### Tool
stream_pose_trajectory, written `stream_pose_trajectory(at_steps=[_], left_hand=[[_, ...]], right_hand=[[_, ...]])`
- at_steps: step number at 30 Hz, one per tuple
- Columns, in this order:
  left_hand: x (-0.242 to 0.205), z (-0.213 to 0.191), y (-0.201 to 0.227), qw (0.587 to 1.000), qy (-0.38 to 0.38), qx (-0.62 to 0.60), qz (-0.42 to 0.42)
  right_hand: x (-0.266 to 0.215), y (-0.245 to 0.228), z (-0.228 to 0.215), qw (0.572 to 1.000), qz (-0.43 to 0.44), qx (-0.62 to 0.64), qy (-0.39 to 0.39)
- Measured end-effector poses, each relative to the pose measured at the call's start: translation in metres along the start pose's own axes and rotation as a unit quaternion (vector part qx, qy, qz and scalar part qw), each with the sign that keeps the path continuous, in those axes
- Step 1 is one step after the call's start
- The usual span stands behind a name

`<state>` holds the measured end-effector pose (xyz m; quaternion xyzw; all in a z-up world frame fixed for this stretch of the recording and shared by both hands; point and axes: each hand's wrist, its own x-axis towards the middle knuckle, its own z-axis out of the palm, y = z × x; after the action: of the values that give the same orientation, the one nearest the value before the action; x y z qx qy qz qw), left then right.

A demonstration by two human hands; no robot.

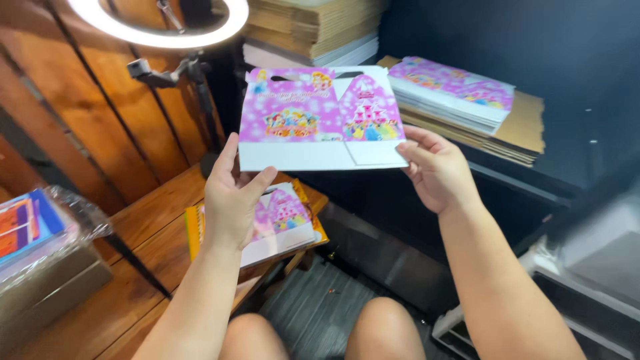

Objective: The person repeatedly picks up a stack of pink printed papers from a wooden bench and places them onto a shelf. The action is performed multiple times in a repetitive loop.

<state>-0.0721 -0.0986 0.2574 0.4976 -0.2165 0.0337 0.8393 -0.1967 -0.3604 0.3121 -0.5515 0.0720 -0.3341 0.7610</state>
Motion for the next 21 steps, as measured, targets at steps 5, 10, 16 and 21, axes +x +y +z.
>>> stream_pose_trajectory(at_steps=[5, 10, 16, 21], left_hand=[[0.036, 0.071, 0.004, 0.996, -0.073, -0.044, 0.030], [0.079, 0.135, -0.012, 0.991, -0.131, -0.021, 0.029], [0.117, 0.196, -0.048, 0.992, -0.119, 0.048, 0.004], [0.143, 0.225, -0.069, 0.971, -0.132, 0.198, 0.018]], right_hand=[[0.006, -0.052, -0.033, 0.998, -0.039, 0.006, 0.038], [0.030, -0.080, -0.078, 0.994, -0.069, -0.018, 0.083], [0.056, -0.100, -0.105, 0.984, -0.074, -0.074, 0.145], [0.097, -0.089, -0.140, 0.969, -0.097, -0.094, 0.207]])
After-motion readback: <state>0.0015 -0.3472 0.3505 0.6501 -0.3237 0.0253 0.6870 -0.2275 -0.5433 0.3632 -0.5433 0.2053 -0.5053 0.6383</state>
